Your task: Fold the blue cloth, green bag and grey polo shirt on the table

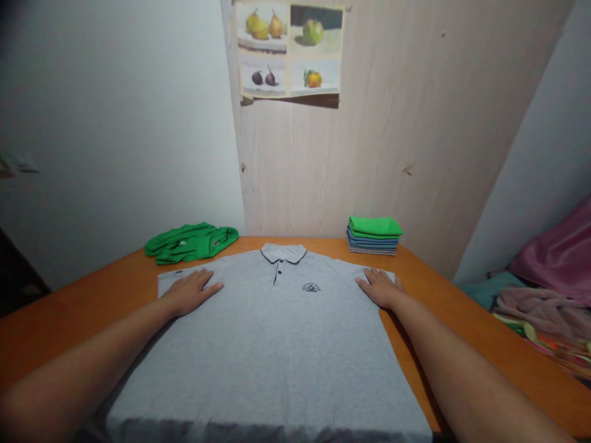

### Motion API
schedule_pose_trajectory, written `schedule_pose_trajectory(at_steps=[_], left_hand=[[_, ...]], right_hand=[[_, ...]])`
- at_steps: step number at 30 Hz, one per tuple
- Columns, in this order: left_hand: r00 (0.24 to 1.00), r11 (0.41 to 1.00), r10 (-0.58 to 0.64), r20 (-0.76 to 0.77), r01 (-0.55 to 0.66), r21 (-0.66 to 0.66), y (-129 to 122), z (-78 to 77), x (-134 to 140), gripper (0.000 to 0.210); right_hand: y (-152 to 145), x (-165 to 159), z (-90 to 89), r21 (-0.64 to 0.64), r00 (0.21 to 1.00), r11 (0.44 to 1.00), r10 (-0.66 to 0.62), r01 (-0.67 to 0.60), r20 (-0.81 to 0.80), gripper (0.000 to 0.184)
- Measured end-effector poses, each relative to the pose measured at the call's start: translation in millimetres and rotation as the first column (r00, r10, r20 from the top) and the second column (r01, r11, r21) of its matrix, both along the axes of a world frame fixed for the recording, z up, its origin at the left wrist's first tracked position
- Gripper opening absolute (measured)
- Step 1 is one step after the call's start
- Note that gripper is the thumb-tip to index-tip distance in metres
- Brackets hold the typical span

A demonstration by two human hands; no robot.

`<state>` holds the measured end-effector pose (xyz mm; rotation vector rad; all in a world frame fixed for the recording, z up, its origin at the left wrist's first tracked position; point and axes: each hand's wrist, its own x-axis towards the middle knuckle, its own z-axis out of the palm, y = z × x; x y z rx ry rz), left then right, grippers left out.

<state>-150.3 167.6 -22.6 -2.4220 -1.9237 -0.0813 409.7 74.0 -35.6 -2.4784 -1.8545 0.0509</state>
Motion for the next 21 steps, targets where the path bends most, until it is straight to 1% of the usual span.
schedule_pose_trajectory(at_steps=[2,4,6,8,11,13,15,18,21], left_hand=[[0.999,0.998,-0.027,-0.027,0.029,0.064,-6.4,3.5,4.8,0.079],[0.998,0.99,-0.06,-0.033,0.064,0.123,-14.8,7.4,8.9,0.065],[0.997,0.985,-0.072,0.023,0.068,0.162,-23.4,10.0,9.4,0.052],[0.993,0.982,-0.037,0.111,0.015,0.19,-30.2,10.8,4.2,0.044],[0.975,0.968,0.093,0.2,-0.136,0.213,-34.6,11.0,-15.5,0.043],[0.951,0.946,0.204,0.232,-0.253,0.202,-34.1,12.4,-34.3,0.044],[0.91,0.913,0.321,0.261,-0.371,0.171,-32.4,15.2,-53.7,0.043],[0.832,0.848,0.473,0.29,-0.519,0.104,-30.0,19.6,-76.2,0.045],[0.769,0.799,0.561,0.308,-0.6,0.043,-28.1,21.4,-85.0,0.054]], right_hand=[[-1.5,-4.9,4.0,0.015,1.0,1.0,-0.009,0.008,0.022,0.071],[-4.4,-14.3,10.3,0.025,0.999,1.0,0.005,-0.006,0.046,0.067],[-9.1,-28.2,16.9,0.039,0.997,0.998,0.053,-0.055,0.051,0.064],[-15.8,-46.1,20.6,0.069,0.992,0.99,0.119,-0.122,0.042,0.064],[-26.7,-76.2,17.9,0.116,0.976,0.97,0.217,-0.216,0.006,0.067],[-32.4,-94.4,10.9,0.134,0.962,0.955,0.271,-0.265,-0.027,0.069],[-36.3,-108.4,1.0,0.146,0.949,0.941,0.314,-0.306,-0.031,0.072],[-39.8,-119.3,-16.3,0.154,0.943,0.93,0.333,-0.333,0.029,0.075],[-41.6,-120.7,-29.9,0.18,0.947,0.93,0.315,-0.322,0.067,0.075]])
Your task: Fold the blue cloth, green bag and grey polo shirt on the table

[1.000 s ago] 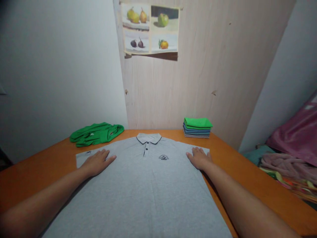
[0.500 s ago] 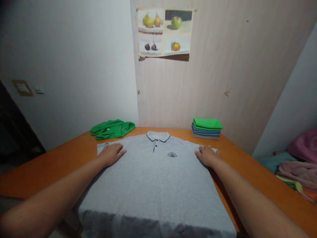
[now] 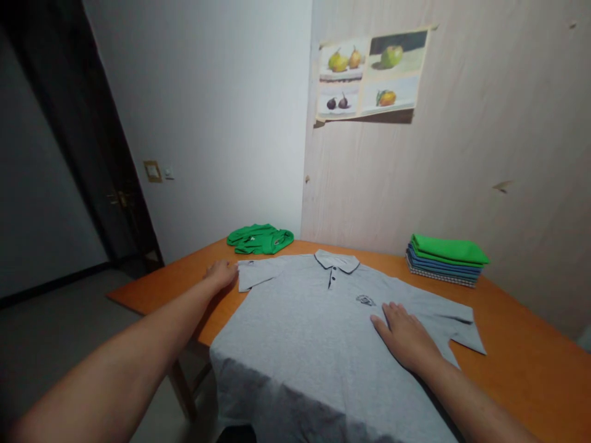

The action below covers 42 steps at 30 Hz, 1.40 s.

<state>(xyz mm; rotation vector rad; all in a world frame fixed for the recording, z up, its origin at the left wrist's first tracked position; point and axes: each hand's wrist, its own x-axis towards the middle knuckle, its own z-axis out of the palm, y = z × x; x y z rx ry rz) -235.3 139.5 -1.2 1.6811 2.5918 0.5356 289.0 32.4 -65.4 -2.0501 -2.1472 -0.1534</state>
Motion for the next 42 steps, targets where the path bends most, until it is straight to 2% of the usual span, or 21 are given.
schedule_pose_trajectory(at_steps=[4,7,10,13,16,20,23,26,28,30,32,34,38,40,42], left_hand=[[0.999,0.999,0.027,0.034,-0.026,-0.03,4.6,-2.0,5.2,0.066],[0.999,0.999,0.018,0.035,-0.017,-0.044,11.3,-5.5,13.6,0.067],[0.999,0.999,0.012,0.036,-0.01,-0.046,18.7,-8.8,21.3,0.059],[0.999,0.999,0.002,0.049,0.0,-0.032,22.8,-8.9,26.4,0.042],[0.996,0.998,-0.054,0.065,0.053,0.014,21.2,-3.1,29.7,0.03],[0.985,0.981,-0.159,0.062,0.15,0.123,13.6,16.0,39.9,0.03],[0.962,0.945,-0.269,0.039,0.256,0.203,6.1,35.5,60.2,0.029],[0.904,0.878,-0.427,0.024,0.408,0.252,-2.0,51.6,89.6,0.027],[0.828,0.81,-0.556,0.07,0.521,0.27,-5.8,57.5,107.7,0.029],[0.725,0.741,-0.659,0.199,0.583,0.332,-6.2,59.5,119.0,0.033],[0.665,0.721,-0.686,0.296,0.564,0.403,-2.1,58.5,121.4,0.033],[0.697,0.746,-0.65,0.302,0.512,0.425,5.1,54.7,117.0,0.029],[0.788,0.786,-0.583,0.195,0.487,0.381,17.1,38.2,108.3,0.024],[0.801,0.787,-0.584,0.129,0.521,0.329,17.0,25.1,110.8,0.023],[0.783,0.769,-0.618,0.072,0.584,0.258,13.0,10.2,116.9,0.023]], right_hand=[[-0.9,2.3,-4.9,0.018,1.0,1.0,0.001,-0.001,-0.002,0.076],[-1.0,3.3,-4.5,0.033,1.0,0.999,-0.001,0.001,-0.017,0.077],[-0.8,4.4,-5.6,0.041,0.999,0.999,-0.001,0.002,-0.034,0.078],[-0.8,5.2,-6.7,0.039,0.999,0.999,-0.003,0.005,-0.052,0.078],[-1.4,4.7,-5.9,0.04,0.998,0.999,-0.003,0.006,-0.063,0.077],[-2.3,2.6,-3.8,0.041,0.998,0.999,-0.008,0.011,-0.06,0.077],[-2.5,1.4,-2.7,0.049,0.998,0.999,-0.008,0.011,-0.061,0.076],[-2.9,0.8,-1.5,0.041,0.998,0.999,-0.013,0.015,-0.055,0.075],[-3.5,0.2,-0.5,0.04,0.998,0.999,-0.013,0.015,-0.056,0.074],[-4.2,-0.7,0.8,0.038,0.998,0.999,-0.01,0.012,-0.056,0.074],[-4.9,-1.7,1.9,0.033,0.999,0.999,-0.01,0.012,-0.053,0.075],[-5.2,-2.7,2.5,0.029,0.998,0.999,-0.015,0.016,-0.054,0.075],[-4.8,-3.9,1.9,0.04,0.998,0.999,-0.009,0.012,-0.069,0.074],[-4.8,-4.5,1.7,0.048,0.998,0.999,-0.009,0.012,-0.069,0.073],[-5.4,-5.7,2.4,0.048,0.998,0.999,-0.015,0.018,-0.061,0.073]])
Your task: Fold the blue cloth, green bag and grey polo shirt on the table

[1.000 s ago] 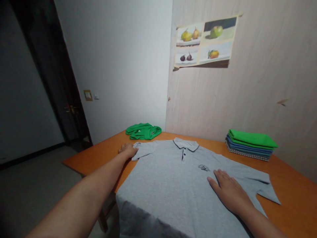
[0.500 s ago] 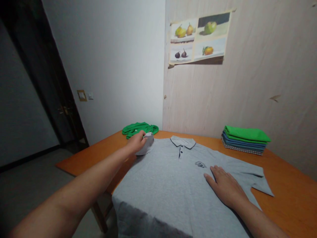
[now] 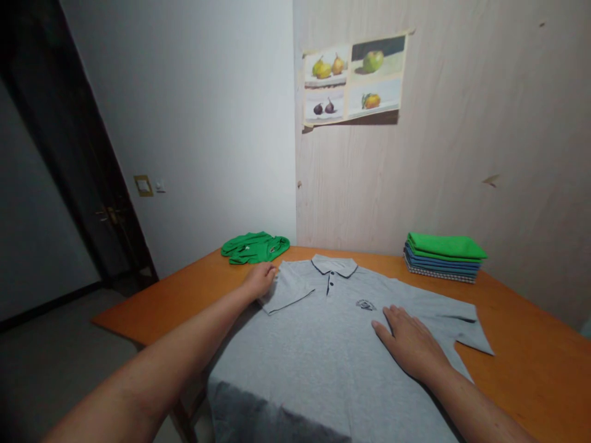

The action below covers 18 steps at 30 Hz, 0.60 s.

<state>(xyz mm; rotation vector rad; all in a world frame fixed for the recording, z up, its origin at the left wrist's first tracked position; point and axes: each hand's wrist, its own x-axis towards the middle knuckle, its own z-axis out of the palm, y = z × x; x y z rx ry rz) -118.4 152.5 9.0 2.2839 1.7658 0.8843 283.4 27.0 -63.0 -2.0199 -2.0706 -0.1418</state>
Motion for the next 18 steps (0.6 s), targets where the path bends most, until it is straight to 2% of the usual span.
schedule_pose_trajectory(at_steps=[3,5,8,12,15,18], left_hand=[[0.986,0.993,-0.108,-0.127,0.101,-0.067,-7.0,-18.6,8.7,0.021],[0.968,0.984,-0.157,-0.194,0.136,-0.114,-6.9,-23.2,11.1,0.023],[0.951,0.982,-0.158,-0.266,0.124,-0.143,4.3,-16.9,12.1,0.026],[0.944,0.992,-0.102,-0.314,0.074,-0.099,25.6,-4.7,19.1,0.035],[0.933,0.991,-0.113,-0.342,0.081,-0.108,33.5,-7.9,28.1,0.034],[0.93,0.992,-0.079,-0.359,0.037,-0.122,37.5,-15.6,34.9,0.035]], right_hand=[[-1.9,-2.5,2.3,-0.004,1.0,1.0,-0.014,0.014,0.002,0.073],[-3.2,-4.1,3.8,-0.009,1.0,1.0,-0.019,0.018,-0.006,0.072],[-4.2,-5.4,4.4,-0.018,1.0,1.0,-0.025,0.024,-0.01,0.072],[-4.4,-5.6,2.6,-0.021,1.0,0.999,-0.025,0.025,-0.005,0.073],[-4.7,-6.0,1.0,-0.016,1.0,1.0,-0.025,0.025,-0.016,0.072],[-5.5,-7.3,0.7,-0.007,0.999,0.999,-0.032,0.032,-0.029,0.07]])
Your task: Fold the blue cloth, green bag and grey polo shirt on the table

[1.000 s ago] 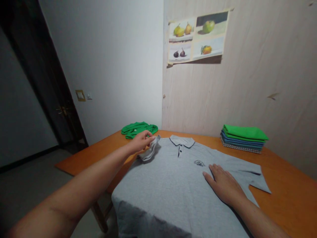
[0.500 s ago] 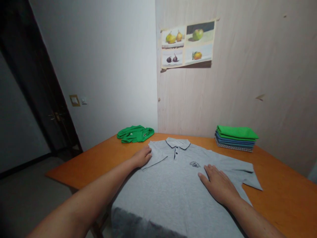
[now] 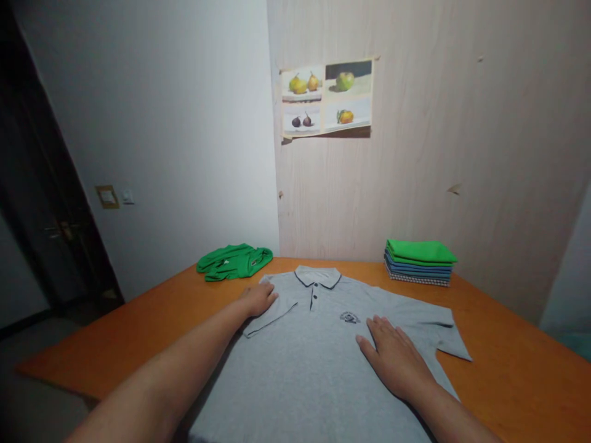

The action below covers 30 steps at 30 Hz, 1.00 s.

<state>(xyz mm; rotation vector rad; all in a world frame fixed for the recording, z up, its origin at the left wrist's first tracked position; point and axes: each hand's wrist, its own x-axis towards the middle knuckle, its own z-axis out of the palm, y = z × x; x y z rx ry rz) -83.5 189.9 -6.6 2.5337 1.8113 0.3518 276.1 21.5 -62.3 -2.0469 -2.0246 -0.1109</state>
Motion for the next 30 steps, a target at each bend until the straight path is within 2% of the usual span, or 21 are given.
schedule_pose_trajectory(at_steps=[5,8,13,19,24,27,30], left_hand=[[0.988,0.987,0.154,0.025,-0.155,0.04,19.8,4.8,2.1,0.039],[0.954,0.953,0.289,0.08,-0.295,0.074,39.2,11.1,-2.6,0.041],[0.887,0.893,0.447,0.111,-0.45,-0.002,65.2,5.7,-12.8,0.038],[0.858,0.864,0.5,0.113,-0.504,0.004,73.6,-9.2,-15.5,0.038],[0.853,0.855,0.512,0.098,-0.518,0.04,68.5,-6.9,-12.8,0.04],[0.882,0.877,0.465,0.073,-0.47,0.1,59.6,-1.7,-5.9,0.04],[0.931,0.923,0.363,0.017,-0.362,0.126,48.2,-2.3,3.8,0.044]], right_hand=[[-2.2,-4.1,4.1,-0.005,1.0,1.0,-0.022,0.022,-0.005,0.07],[-3.3,-6.0,6.4,-0.014,1.0,1.0,-0.027,0.027,-0.011,0.071],[-4.1,-7.3,6.2,-0.017,0.999,1.0,-0.024,0.023,-0.044,0.071],[-5.4,-8.4,7.1,-0.029,0.998,0.999,-0.033,0.032,-0.044,0.071],[-6.6,-8.7,9.4,-0.037,0.999,0.999,-0.029,0.028,-0.036,0.072],[-7.6,-9.5,10.8,-0.033,0.998,0.999,-0.036,0.034,-0.043,0.072],[-8.6,-10.3,12.5,-0.033,0.998,0.999,-0.037,0.035,-0.051,0.071]])
